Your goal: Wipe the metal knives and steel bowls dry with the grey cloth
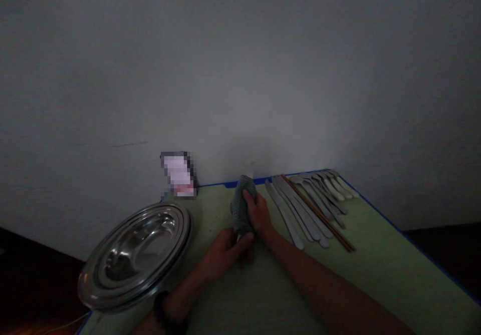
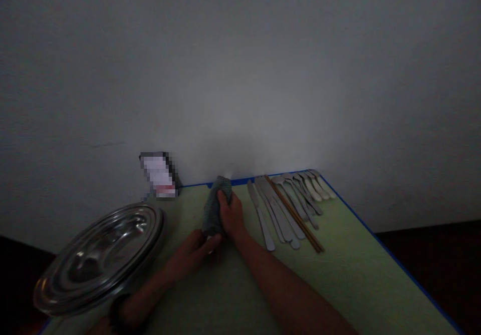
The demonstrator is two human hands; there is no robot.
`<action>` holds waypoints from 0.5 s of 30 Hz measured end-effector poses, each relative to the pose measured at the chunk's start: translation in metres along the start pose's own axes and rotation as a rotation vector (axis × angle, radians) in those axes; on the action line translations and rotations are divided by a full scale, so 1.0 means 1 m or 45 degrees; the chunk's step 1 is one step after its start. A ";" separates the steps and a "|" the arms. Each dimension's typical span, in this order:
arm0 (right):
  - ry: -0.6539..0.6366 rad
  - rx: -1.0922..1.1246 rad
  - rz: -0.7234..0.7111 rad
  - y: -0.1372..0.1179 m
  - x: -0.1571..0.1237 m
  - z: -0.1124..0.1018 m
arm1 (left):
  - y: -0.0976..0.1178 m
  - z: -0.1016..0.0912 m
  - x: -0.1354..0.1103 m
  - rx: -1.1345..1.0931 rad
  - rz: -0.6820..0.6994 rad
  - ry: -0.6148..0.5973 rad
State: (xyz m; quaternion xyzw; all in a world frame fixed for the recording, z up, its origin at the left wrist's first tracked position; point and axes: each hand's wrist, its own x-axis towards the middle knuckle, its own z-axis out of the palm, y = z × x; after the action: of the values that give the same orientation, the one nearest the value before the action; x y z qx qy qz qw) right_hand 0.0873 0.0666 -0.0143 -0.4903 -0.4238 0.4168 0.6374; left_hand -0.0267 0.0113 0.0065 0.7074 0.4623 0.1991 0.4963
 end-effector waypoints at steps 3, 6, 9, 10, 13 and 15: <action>-0.011 0.002 -0.043 0.002 0.000 0.002 | 0.001 0.002 0.002 -0.051 -0.108 0.133; -0.023 0.022 -0.040 0.002 0.000 0.003 | -0.001 0.002 0.003 -0.020 -0.184 0.189; 0.022 0.043 0.033 0.001 0.001 0.002 | -0.003 0.001 0.004 0.052 -0.149 0.180; 0.045 0.048 0.060 0.001 0.002 0.001 | -0.004 0.001 0.004 0.079 -0.134 0.170; 0.073 0.060 0.130 0.002 0.006 -0.002 | -0.004 0.003 0.003 0.220 -0.057 0.139; 0.061 0.078 0.156 0.005 0.011 -0.006 | -0.003 0.006 0.001 0.355 0.026 0.123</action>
State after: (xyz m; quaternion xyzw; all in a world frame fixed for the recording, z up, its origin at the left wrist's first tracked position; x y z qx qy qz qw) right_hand 0.0954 0.0759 -0.0184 -0.5053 -0.3645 0.4560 0.6355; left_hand -0.0230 0.0094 0.0011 0.7638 0.5016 0.1716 0.3683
